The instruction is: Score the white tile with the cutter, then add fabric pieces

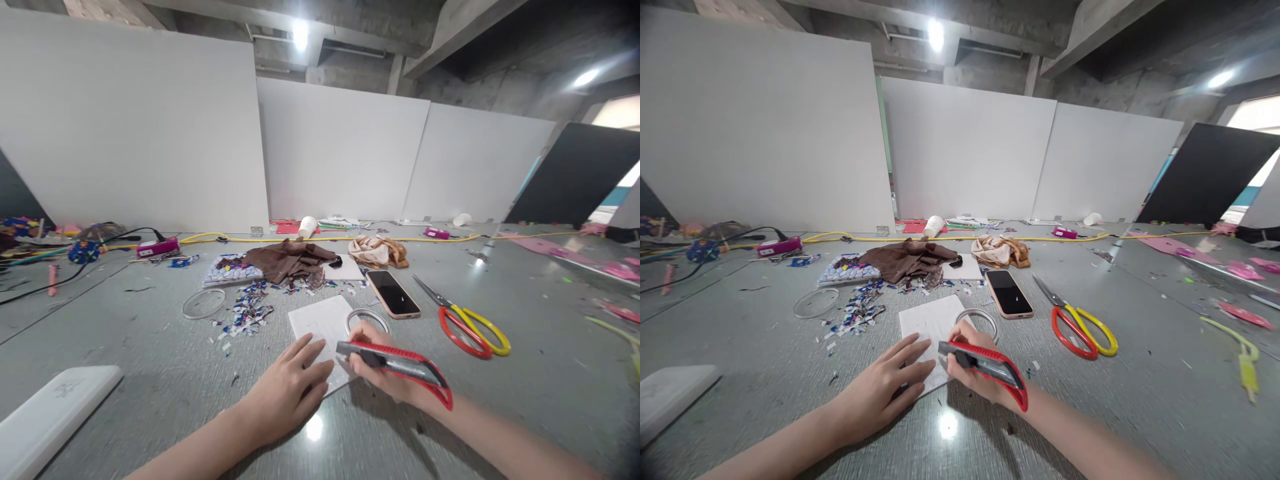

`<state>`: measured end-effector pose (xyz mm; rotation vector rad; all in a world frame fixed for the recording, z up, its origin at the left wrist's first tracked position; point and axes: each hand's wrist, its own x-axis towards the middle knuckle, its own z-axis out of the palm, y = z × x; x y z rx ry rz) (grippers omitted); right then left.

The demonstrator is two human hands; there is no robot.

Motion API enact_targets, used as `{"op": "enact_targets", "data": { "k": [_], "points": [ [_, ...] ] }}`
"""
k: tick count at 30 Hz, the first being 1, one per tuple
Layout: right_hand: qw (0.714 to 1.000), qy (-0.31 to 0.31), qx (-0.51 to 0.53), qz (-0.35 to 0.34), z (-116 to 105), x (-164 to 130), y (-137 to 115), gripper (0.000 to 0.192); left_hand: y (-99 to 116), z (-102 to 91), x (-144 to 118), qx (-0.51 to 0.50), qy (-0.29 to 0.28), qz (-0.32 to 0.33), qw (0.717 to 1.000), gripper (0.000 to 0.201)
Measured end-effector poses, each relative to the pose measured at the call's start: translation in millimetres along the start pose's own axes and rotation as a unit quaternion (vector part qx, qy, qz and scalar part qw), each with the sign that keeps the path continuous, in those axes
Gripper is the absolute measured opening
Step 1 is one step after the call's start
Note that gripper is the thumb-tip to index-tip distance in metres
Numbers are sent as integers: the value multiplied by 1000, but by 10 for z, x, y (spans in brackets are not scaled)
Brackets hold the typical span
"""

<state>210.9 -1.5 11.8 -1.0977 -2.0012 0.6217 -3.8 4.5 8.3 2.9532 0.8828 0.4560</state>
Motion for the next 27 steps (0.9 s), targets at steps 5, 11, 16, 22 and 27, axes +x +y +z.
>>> {"op": "enact_targets", "data": {
  "k": [5,11,16,22,27],
  "points": [
    [993,31,-111,11,-127,78,85,10,4,-11,0,-10,2,-8,1000,27],
    [952,-33,-299,-48,-172,69,114,8,14,-17,-4,-8,7,-1,1000,29],
    [936,-4,-346,-59,-120,45,118,7,14,-15,-7,-1,3,-1,1000,31],
    [928,62,-356,-93,-103,17,96,16,-6,19,-14,-7,22,1,1000,31],
    [904,172,-384,-71,-466,66,178,21,-8,30,-20,-9,18,0,1000,30]
  ]
}}
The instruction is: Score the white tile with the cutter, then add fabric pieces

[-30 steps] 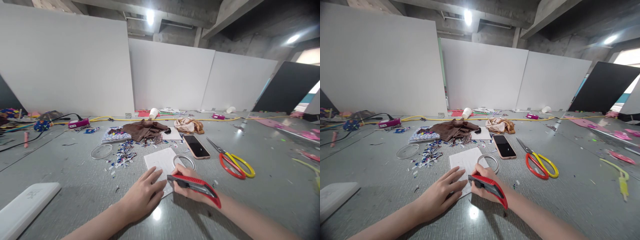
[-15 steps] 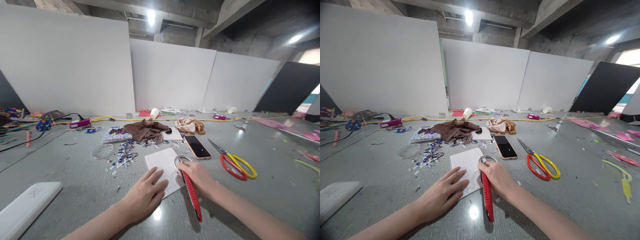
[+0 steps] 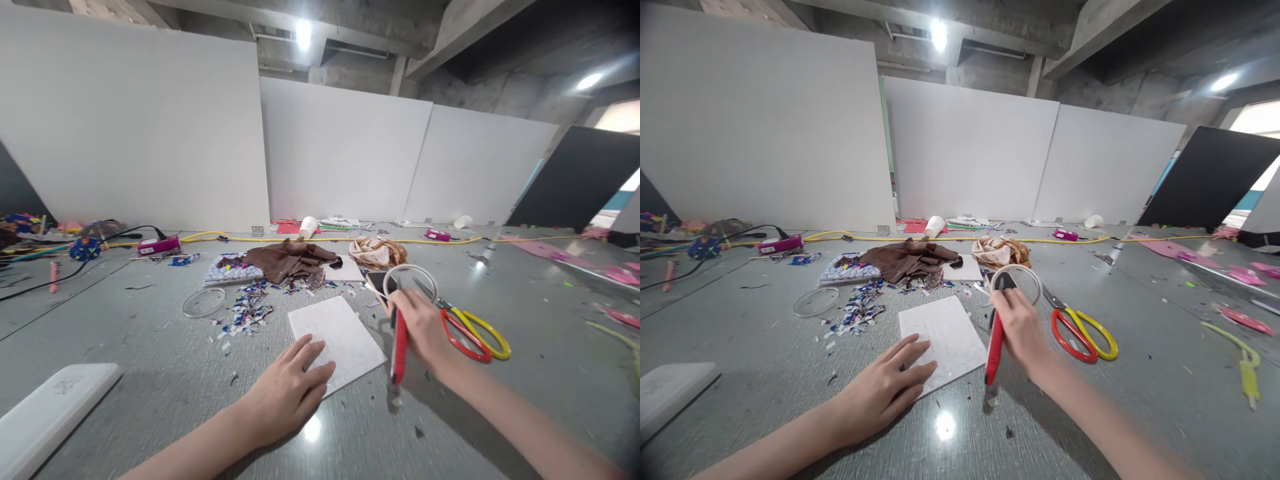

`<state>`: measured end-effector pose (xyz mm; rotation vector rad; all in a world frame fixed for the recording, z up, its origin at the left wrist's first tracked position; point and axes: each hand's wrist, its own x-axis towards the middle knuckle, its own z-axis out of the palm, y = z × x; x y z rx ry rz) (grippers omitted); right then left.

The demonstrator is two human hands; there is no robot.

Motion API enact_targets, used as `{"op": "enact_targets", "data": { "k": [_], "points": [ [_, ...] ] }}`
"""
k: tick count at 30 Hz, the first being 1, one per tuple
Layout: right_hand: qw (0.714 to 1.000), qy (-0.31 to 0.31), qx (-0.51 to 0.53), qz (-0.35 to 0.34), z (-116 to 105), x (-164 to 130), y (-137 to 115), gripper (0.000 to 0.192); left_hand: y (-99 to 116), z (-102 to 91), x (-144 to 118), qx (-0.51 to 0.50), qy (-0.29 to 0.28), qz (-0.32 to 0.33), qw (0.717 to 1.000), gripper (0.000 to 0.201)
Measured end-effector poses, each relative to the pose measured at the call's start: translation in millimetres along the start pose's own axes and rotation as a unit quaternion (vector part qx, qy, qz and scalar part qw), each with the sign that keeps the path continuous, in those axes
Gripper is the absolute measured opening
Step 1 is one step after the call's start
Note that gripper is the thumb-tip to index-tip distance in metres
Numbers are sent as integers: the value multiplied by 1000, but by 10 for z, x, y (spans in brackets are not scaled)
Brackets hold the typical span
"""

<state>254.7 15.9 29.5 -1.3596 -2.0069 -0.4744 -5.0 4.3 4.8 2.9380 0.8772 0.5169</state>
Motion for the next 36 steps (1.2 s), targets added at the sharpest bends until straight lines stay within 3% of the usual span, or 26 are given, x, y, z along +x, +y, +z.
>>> {"op": "enact_targets", "data": {
  "k": [3,11,14,22,27,32,36],
  "points": [
    [998,-17,54,23,-54,54,75,16,3,-3,-2,0,-1,-4,1000,31],
    [981,-96,164,-25,129,-54,-180,15,-21,17,-2,-24,-15,-19,999,42],
    [975,-111,189,-38,152,-90,-217,15,-27,24,-21,-56,4,-50,997,47],
    [957,-117,220,-152,174,-166,-378,20,-10,6,-40,-103,84,-82,988,30],
    [952,-129,217,-171,126,-200,-469,23,-39,26,-52,-87,135,-113,980,28],
    [950,-116,223,-186,142,-195,-464,23,-61,24,-25,-69,125,-94,985,16],
    [954,-111,226,-163,182,-204,-443,19,-64,13,-25,-72,118,-75,988,18]
  ]
}}
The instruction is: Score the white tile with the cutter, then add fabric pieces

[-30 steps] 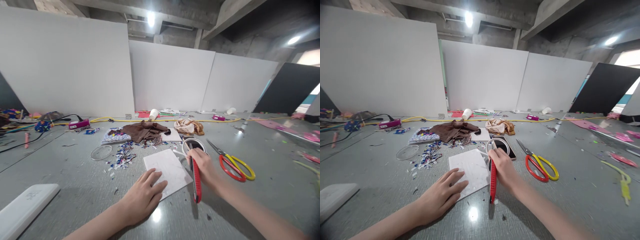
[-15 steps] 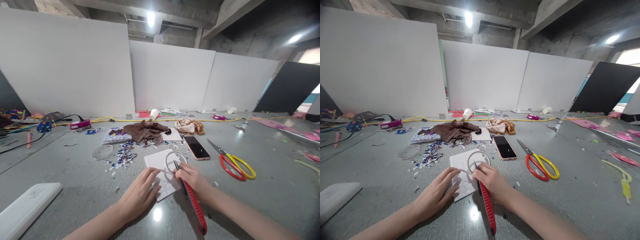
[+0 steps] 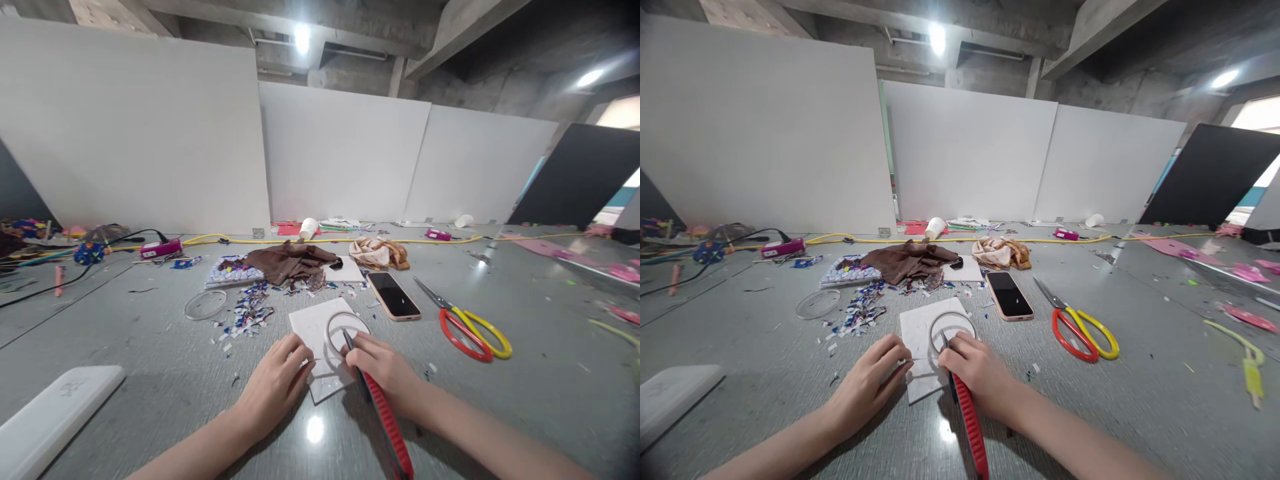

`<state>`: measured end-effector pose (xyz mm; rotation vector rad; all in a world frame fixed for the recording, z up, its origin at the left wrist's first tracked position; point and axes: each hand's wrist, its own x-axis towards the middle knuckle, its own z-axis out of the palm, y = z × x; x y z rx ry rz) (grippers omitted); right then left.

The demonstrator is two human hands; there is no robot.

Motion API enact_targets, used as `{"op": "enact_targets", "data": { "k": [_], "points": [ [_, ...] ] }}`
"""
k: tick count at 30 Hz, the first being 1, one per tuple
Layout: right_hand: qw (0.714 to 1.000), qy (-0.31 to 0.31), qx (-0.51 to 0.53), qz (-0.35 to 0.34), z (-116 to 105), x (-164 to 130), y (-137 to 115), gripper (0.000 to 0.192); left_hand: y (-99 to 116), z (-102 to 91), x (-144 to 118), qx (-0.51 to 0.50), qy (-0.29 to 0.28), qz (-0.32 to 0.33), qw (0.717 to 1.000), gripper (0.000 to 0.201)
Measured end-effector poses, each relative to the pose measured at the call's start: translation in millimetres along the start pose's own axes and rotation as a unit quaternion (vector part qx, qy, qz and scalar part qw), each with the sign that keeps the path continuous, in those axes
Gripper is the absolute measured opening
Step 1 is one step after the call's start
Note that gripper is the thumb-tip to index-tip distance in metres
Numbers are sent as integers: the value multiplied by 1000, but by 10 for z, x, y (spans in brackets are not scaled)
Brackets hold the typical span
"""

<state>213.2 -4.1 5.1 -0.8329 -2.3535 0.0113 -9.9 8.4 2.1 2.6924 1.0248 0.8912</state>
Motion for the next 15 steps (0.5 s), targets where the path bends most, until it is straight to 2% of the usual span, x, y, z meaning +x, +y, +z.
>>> {"op": "enact_targets", "data": {
  "k": [6,12,15],
  "points": [
    [991,-10,48,122,5,12,-25,9,30,-18,13,3,-35,72,997,21],
    [995,-8,59,85,4,44,-50,10,35,-10,-2,-13,-26,86,996,19],
    [989,20,74,122,1,41,-31,13,4,4,-39,-27,-2,55,998,18]
  ]
}}
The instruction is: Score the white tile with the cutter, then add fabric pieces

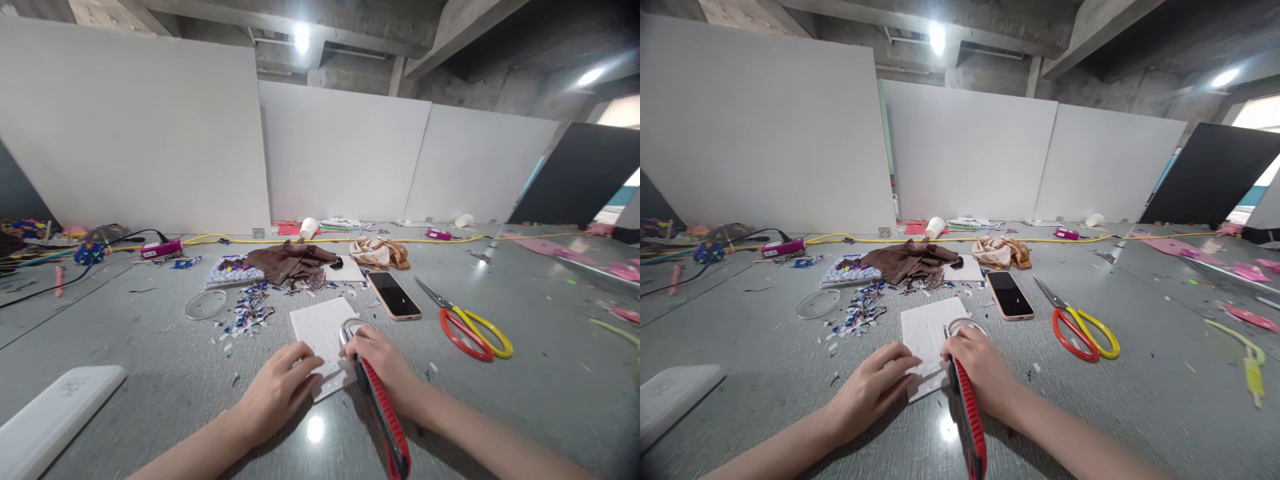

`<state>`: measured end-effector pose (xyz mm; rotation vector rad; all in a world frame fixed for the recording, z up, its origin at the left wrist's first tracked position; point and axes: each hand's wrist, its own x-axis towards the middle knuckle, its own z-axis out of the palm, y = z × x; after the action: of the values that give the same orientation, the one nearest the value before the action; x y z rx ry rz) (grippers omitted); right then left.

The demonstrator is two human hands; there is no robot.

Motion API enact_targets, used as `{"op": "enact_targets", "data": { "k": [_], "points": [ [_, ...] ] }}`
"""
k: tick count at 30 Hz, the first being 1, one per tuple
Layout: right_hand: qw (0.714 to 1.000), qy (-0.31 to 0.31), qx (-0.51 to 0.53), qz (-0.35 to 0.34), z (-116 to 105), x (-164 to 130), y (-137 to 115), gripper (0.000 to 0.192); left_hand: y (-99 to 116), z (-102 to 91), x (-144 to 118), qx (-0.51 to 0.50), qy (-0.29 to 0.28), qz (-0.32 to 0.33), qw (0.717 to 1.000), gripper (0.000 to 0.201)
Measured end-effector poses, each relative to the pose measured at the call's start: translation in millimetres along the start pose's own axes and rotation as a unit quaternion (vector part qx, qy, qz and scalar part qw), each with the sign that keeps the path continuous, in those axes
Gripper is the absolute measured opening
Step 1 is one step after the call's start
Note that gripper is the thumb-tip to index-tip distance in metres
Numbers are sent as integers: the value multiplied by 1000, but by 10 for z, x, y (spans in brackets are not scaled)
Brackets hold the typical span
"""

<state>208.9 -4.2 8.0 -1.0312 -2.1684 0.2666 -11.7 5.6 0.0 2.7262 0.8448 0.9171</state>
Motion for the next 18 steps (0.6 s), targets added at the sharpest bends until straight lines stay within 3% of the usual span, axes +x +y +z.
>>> {"op": "enact_targets", "data": {
  "k": [4,7,11,18],
  "points": [
    [994,50,36,93,-9,25,94,13,-35,30,2,14,26,-96,995,36],
    [986,78,53,136,8,58,182,9,-38,51,40,34,-47,-112,992,52],
    [985,76,67,139,34,80,218,4,-16,50,67,22,-128,-110,985,58],
    [989,20,78,123,71,97,186,3,23,38,81,27,-157,-147,976,61]
  ]
}}
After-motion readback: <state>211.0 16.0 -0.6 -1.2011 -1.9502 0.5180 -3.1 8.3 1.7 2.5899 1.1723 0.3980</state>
